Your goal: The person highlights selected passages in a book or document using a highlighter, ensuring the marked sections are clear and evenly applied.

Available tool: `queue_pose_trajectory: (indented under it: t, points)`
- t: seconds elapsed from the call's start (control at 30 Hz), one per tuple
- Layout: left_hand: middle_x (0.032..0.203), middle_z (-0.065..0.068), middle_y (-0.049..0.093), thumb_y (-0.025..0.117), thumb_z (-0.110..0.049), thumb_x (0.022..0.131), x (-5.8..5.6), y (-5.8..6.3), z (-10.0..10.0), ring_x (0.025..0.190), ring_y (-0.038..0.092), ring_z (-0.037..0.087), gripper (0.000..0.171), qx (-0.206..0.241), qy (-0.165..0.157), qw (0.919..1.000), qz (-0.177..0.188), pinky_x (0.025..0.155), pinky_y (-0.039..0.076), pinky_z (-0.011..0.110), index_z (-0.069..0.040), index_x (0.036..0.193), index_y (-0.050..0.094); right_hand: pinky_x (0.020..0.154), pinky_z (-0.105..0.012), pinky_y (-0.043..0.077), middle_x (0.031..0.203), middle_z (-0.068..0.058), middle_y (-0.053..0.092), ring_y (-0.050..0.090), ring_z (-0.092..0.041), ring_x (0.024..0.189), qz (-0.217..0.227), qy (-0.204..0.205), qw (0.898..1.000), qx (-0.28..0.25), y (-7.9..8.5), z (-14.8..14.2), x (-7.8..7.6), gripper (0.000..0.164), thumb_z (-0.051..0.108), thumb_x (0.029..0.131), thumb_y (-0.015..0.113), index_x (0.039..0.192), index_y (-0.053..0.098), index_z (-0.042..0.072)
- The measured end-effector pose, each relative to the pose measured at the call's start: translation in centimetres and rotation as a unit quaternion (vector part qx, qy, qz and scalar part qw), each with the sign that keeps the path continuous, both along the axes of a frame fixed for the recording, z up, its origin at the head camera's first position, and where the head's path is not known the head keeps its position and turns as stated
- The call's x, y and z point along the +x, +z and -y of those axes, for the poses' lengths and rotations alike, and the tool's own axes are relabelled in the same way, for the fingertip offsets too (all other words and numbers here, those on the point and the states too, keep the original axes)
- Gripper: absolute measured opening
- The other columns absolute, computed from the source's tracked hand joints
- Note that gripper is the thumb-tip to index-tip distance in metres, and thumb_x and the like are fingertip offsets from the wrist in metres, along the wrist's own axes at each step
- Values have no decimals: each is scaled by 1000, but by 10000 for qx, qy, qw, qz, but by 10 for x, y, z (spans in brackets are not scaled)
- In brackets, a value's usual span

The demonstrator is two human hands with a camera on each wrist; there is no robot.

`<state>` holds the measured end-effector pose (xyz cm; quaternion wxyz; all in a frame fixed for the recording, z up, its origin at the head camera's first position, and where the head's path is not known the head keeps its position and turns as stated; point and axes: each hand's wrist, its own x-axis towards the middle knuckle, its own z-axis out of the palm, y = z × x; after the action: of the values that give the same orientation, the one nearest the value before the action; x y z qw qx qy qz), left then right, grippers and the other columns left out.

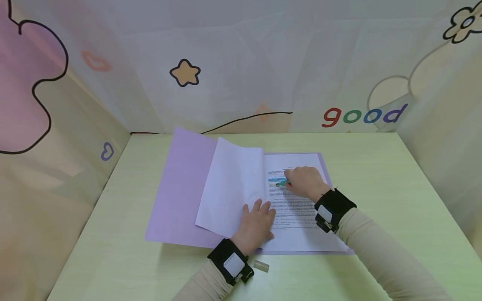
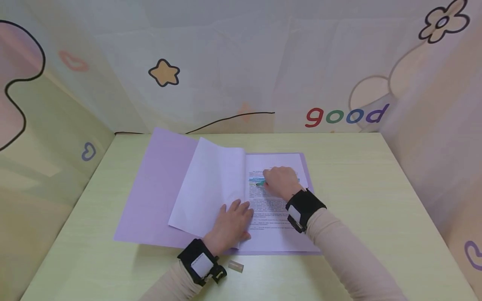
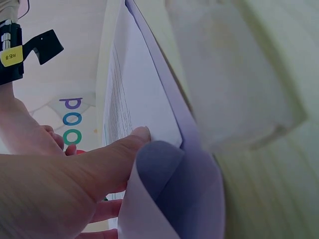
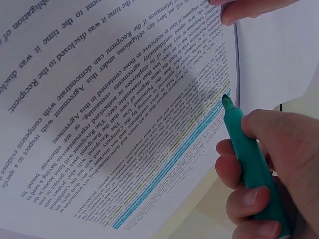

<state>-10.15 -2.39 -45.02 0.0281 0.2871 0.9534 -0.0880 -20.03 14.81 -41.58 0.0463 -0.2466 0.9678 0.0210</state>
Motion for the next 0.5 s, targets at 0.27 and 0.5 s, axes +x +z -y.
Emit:
queue_pose_trajectory:
  t: [0.27, 0.5]
  points:
    - [131, 0, 44, 63, -56, 74, 0, -1, 0, 121, 35, 23, 65, -39, 16, 10000, 64, 88, 40, 46, -20, 126, 49, 45, -25, 38, 71, -5, 60, 45, -15, 51, -1, -5, 10000, 98, -2, 10, -1, 23, 24, 83, 62, 96, 61, 4]
    - [134, 0, 43, 63, -56, 74, -1, -1, -1, 123, 34, 24, 66, -111, 39, 9998, 145, 90, 39, 47, -20, 128, 48, 49, -26, 41, 74, -6, 61, 46, -16, 54, 40, 66, 9999, 118, -2, 18, -1, 24, 25, 84, 62, 97, 61, 5]
